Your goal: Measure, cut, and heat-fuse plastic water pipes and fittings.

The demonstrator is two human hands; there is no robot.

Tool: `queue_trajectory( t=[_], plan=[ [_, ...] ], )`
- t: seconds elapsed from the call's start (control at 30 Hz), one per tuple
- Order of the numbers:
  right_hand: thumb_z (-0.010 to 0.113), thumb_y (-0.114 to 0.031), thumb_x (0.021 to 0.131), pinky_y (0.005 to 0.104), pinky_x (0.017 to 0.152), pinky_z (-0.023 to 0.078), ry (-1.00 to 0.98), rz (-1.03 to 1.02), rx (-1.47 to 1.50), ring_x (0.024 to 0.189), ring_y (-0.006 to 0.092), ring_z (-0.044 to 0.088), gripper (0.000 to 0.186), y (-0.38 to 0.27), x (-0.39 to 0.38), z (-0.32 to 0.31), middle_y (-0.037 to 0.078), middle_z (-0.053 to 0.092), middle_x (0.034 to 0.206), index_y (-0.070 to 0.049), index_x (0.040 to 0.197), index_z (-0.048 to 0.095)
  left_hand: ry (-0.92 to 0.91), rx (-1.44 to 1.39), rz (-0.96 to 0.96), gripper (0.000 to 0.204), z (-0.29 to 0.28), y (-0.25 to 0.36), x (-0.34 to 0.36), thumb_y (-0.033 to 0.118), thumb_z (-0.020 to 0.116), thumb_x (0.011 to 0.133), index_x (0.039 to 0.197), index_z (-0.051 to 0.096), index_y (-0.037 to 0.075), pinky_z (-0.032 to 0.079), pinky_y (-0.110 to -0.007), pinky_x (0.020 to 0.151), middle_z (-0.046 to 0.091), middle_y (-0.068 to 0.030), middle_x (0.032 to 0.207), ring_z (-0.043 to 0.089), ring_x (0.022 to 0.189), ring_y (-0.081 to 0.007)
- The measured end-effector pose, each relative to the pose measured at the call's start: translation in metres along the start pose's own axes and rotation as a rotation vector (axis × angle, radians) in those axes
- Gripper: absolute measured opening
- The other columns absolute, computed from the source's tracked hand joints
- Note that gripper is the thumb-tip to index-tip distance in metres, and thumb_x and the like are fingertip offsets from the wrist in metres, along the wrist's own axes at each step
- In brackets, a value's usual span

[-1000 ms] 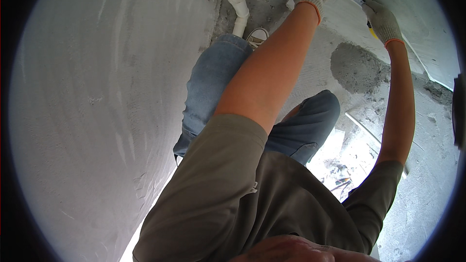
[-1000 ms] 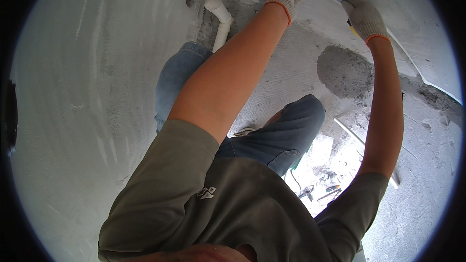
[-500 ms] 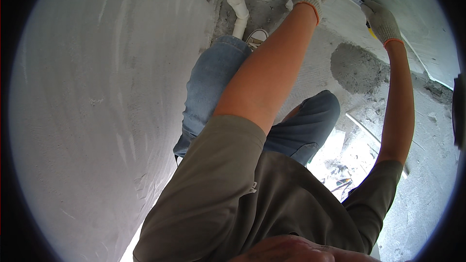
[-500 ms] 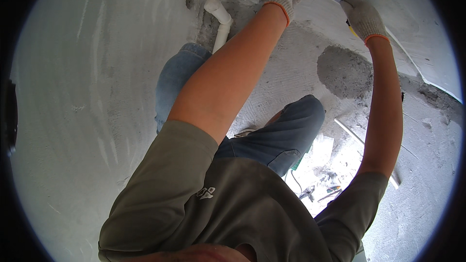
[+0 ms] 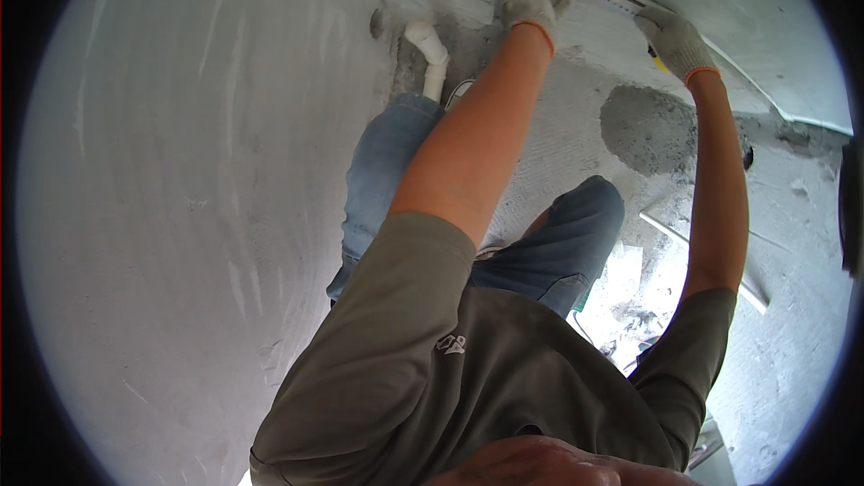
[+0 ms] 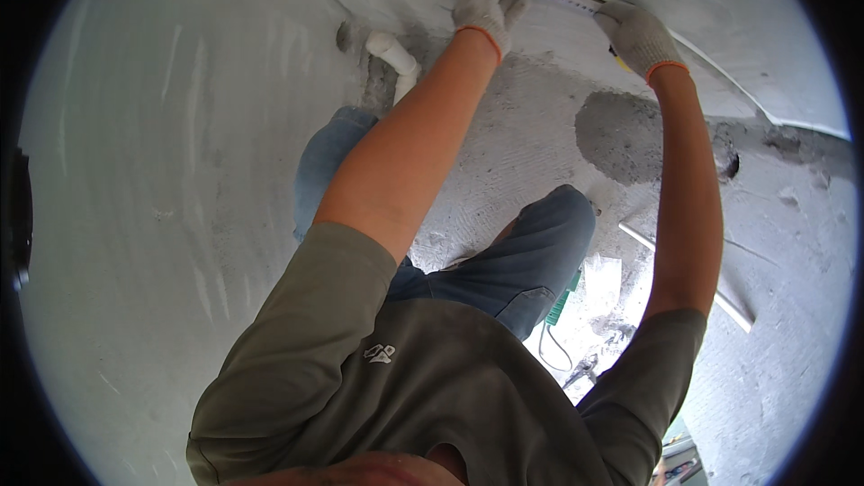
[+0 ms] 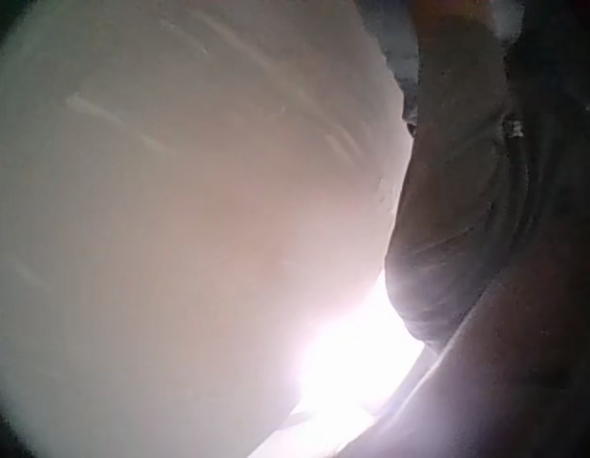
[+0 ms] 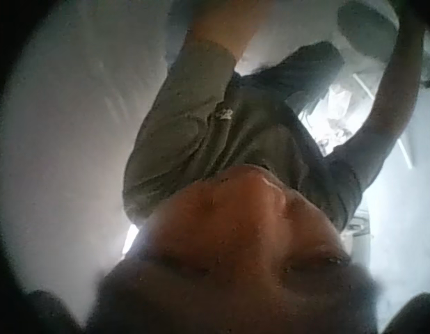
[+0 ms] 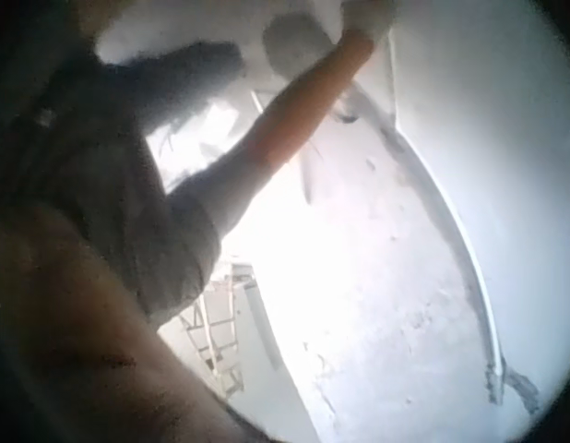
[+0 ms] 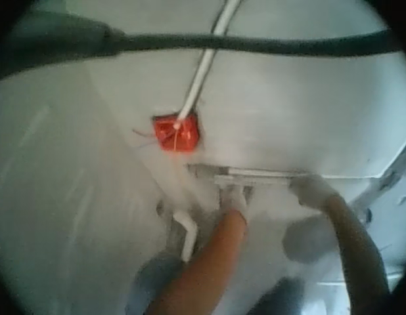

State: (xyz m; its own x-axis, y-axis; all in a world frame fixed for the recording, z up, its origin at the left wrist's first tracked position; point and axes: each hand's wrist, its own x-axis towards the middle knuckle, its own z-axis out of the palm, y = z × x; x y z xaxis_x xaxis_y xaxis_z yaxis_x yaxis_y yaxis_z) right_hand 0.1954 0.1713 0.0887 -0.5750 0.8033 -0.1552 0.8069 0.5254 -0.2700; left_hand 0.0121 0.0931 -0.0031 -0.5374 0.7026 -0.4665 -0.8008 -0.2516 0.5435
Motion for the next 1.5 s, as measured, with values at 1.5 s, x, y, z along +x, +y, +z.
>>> queue_trajectory(
  t=[1.5],
  plan=[
    [0.057, -0.021, 0.091, 0.0262, 0.064, 0.050, 1.103, 1.432, 1.116, 0.064, 0.0099, 0.060, 0.026, -0.032, -0.474, 0.081, 0.009, 0.066, 0.076, 0.002, 0.096, 0.069, -1.606, 0.797, -1.704, 0.040, 0.084, -0.246, -0.327, -0.001, 0.053, 0.093, 0.133, 0.044, 0.000, 0.056, -0.043, 0.093, 0.056, -0.0122, 0.121, 0.059, 0.112, -0.0244]
  ],
)
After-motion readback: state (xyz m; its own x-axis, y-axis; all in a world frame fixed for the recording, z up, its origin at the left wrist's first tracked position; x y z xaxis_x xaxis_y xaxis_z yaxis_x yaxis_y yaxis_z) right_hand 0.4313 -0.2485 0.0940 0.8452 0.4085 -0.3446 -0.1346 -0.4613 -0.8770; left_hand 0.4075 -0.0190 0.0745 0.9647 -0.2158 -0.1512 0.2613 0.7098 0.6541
